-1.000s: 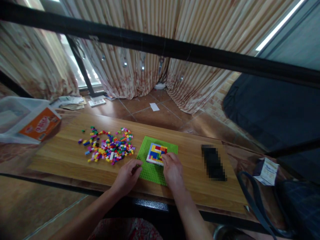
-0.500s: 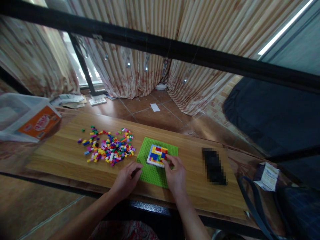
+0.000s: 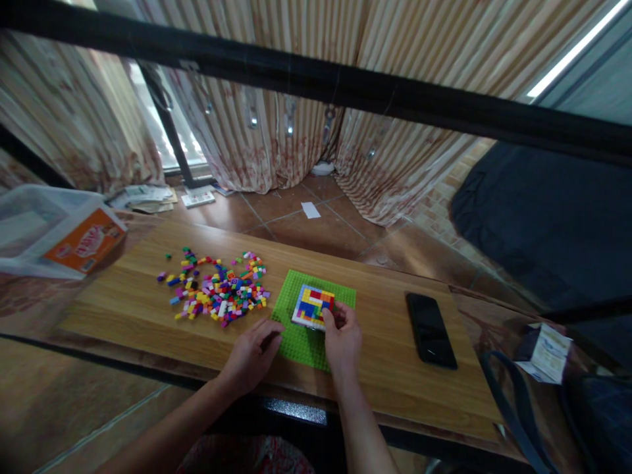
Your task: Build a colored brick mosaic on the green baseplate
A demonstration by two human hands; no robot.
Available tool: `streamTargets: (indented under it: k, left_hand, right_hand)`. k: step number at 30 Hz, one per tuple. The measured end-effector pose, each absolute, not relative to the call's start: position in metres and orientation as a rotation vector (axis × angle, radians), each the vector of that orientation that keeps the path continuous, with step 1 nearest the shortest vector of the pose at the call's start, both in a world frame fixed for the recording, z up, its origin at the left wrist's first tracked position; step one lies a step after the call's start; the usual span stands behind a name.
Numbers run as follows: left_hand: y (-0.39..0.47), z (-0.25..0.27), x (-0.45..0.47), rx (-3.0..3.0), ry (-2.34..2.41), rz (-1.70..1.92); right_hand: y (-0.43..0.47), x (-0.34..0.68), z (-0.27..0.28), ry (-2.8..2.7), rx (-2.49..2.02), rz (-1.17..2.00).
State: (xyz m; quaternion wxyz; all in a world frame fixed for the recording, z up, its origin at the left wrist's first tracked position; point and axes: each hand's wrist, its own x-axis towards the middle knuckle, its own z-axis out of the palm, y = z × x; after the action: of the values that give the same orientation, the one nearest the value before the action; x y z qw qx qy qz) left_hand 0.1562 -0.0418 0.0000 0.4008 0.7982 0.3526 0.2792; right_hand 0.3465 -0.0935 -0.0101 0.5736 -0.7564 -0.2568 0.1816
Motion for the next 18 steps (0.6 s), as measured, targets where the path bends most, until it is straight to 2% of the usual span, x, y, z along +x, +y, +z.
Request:
streamTargets:
  k: [4,9,18]
  left_hand:
    - [-0.041,0.002,0.156,2.025,0.905,0.705]
    - [-0.040,0.002,0.155,2.067,0.906,0.728]
    - [-0.037,0.000,0.154,2.103,0.884,0.822]
  right_hand:
    - [-0.093,0.347,-0.012,-0.628,-1.819,0.392]
    - [-0.087,0.352,-0.012,-0.598,-1.773,0.500]
    - [-0.104,0.356,-0.014,-0.331,-1.428,0.600]
